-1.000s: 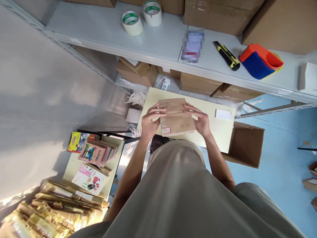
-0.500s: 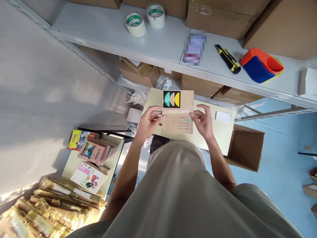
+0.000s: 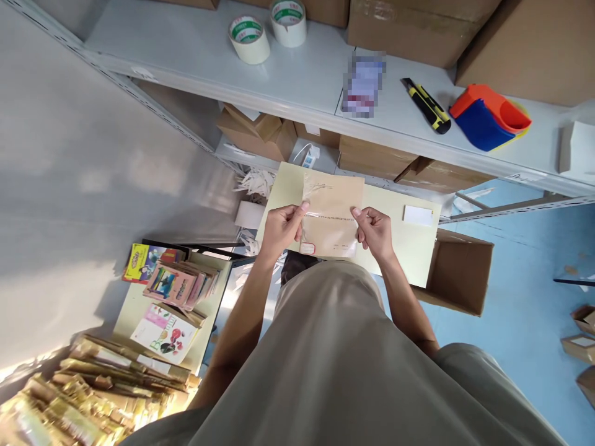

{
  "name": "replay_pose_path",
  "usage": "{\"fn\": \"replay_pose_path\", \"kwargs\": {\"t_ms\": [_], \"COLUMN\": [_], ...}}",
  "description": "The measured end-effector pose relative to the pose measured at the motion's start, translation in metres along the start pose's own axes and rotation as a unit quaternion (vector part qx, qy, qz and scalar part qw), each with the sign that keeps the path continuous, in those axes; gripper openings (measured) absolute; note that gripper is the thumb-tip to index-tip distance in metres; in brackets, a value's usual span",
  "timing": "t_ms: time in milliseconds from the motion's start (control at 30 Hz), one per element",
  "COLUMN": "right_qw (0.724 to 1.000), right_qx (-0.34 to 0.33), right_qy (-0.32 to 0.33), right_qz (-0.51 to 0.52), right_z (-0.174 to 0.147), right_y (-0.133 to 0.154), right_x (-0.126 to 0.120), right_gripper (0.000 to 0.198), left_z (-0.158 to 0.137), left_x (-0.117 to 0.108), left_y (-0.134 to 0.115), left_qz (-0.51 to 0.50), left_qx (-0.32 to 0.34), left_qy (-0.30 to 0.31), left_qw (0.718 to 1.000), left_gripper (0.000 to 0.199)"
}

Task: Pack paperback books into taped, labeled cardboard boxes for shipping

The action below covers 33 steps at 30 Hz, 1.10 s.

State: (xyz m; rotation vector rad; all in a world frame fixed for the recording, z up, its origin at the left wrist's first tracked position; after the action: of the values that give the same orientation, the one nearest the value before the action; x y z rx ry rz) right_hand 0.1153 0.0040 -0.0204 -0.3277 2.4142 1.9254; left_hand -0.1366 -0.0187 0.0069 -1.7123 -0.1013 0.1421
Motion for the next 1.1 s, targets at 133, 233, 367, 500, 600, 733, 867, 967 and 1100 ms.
{"fn": "replay_pose_path", "kwargs": {"t_ms": [133,233,367,500,600,733,867,967,1100], "right_qw": [1.000,1.000,1.000,1.000,1.000,0.997,0.994,0.993,0.992], "right_qx": [0.019,0.027,-0.002,-0.008,-0.013,0.024,0.063,0.082,0.106], "right_qy": [0.000,0.001,0.004,0.013,0.022,0.054,0.064,0.062,0.037], "right_qz": [0.005,0.003,0.023,0.024,0.008,0.047,0.068,0.062,0.051], "right_z": [-0.004,-0.004,-0.002,0.007,0.018,0.031,0.040,0.049,0.067], "right_y": [-0.006,-0.010,-0.013,-0.030,-0.047,-0.067,-0.082,-0.097,-0.127], "right_x": [0.008,0.012,0.016,0.024,0.037,0.054,0.064,0.072,0.094], "right_gripper": [0.070,0.071,0.076,0.073,0.067,0.068,0.073,0.075,0.076], "left_z": [0.002,0.001,-0.001,-0.001,-0.002,0.000,0.006,0.017,0.043], "left_x": [-0.003,-0.009,-0.022,-0.028,-0.025,-0.023,-0.029,-0.036,-0.052], "left_y": [0.010,0.021,0.030,0.028,0.024,0.028,0.042,0.067,0.119], "left_qz": [0.010,-0.018,-0.060,-0.026,0.022,0.046,0.050,0.038,0.068], "left_qx": [-0.010,-0.028,-0.063,-0.031,0.037,0.042,0.013,-0.003,-0.039], "left_qy": [-0.003,-0.019,-0.041,-0.029,-0.019,-0.041,-0.074,-0.105,-0.116], "left_qw": [1.000,0.999,0.995,0.999,0.999,0.997,0.996,0.994,0.990], "left_gripper": [0.076,0.072,0.087,0.070,0.043,0.031,0.026,0.039,0.041]}}
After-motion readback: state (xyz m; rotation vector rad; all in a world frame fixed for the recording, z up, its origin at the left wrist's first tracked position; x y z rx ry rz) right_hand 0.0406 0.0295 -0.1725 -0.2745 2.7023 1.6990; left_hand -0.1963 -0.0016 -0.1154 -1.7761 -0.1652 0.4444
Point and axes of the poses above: each hand's wrist, its own z-axis towards the middle knuckle, its own x-axis out of the palm, y = z × x, the point moved 4 cm from there along z, towards the middle knuckle, and after that the axes turned 10 degrees about -z, right-handed, at the moved point
